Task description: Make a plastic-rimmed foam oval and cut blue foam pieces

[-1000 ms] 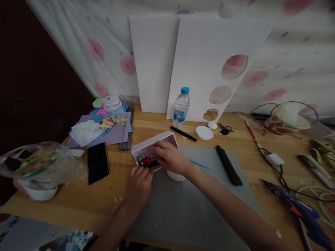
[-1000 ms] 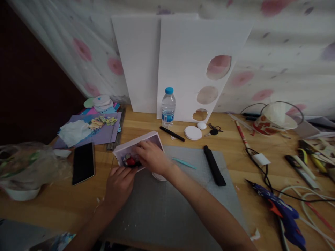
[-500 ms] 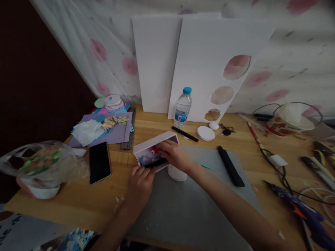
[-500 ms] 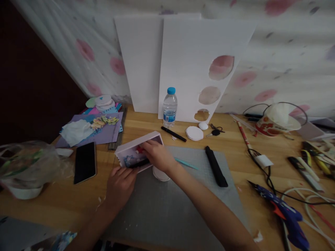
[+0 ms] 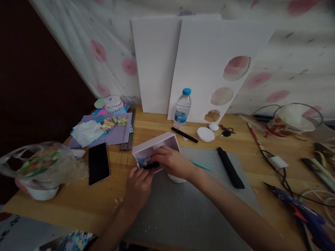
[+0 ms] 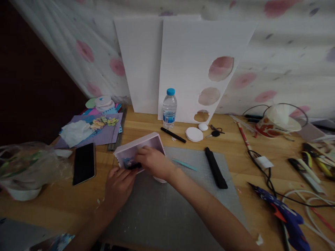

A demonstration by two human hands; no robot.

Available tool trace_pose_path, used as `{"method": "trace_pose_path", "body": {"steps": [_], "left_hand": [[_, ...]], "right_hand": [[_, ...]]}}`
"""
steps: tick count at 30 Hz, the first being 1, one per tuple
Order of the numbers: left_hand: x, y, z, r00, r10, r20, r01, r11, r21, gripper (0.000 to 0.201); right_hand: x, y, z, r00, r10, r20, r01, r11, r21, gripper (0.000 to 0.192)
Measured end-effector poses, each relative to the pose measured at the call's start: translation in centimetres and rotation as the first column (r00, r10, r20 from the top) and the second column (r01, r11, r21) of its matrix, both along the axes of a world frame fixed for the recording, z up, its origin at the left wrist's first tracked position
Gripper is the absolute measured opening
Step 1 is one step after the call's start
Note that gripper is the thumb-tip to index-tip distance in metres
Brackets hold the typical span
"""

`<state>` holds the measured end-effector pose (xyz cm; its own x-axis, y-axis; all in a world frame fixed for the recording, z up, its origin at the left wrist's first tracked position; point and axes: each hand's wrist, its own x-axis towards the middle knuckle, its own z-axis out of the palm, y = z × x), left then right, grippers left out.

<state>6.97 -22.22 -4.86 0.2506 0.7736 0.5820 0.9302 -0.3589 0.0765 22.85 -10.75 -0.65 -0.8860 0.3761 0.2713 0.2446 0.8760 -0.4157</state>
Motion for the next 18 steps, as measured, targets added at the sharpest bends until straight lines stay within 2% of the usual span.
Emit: {"method": "trace_pose_path", "body": {"steps": [1, 3, 6, 9, 14, 18], "left_hand": [[0.1, -0.1, 0.0, 1.0, 0.005, -0.011, -0.004, 1.0, 0.006, 0.022], [0.2, -0.2, 0.1, 0.999, 0.022, -0.031, -0.021, 1.0, 0.004, 0.025], [0.3, -0.2, 0.4, 0.999, 0.026, -0.035, -0.027, 1.0, -0.011, 0.028], [0.1, 0.0, 0.6, 1.0, 0.016, -0.02, -0.016, 1.0, -0.027, 0.026], [0.1, 0.0, 0.3, 1.0, 0.007, 0.009, -0.007, 1.0, -0.021, 0.024], [-0.3, 0.3, 0.4, 0.999, -0.003, 0.053, 0.005, 0.999, -0.045, 0.022]], "right_hand": [[-0.8, 0.0, -0.2, 0.997, 0.057, 0.057, -0.059, 0.998, 0.025, 0.019], [-2.5, 0.1, -0.9, 0.993, 0.073, 0.089, -0.077, 0.996, 0.041, 0.012], [-4.5, 0.5, -2.0, 0.997, 0.034, 0.07, -0.036, 0.999, 0.024, 0.011], [-4.5, 0.7, -2.2, 1.0, -0.021, 0.012, 0.021, 0.999, -0.035, 0.013], [-1.9, 0.7, -1.5, 0.979, -0.104, -0.173, 0.061, 0.969, -0.238, 0.011], [-0.8, 0.3, -1.6, 0.882, -0.28, -0.38, 0.075, 0.879, -0.472, 0.008]]}}
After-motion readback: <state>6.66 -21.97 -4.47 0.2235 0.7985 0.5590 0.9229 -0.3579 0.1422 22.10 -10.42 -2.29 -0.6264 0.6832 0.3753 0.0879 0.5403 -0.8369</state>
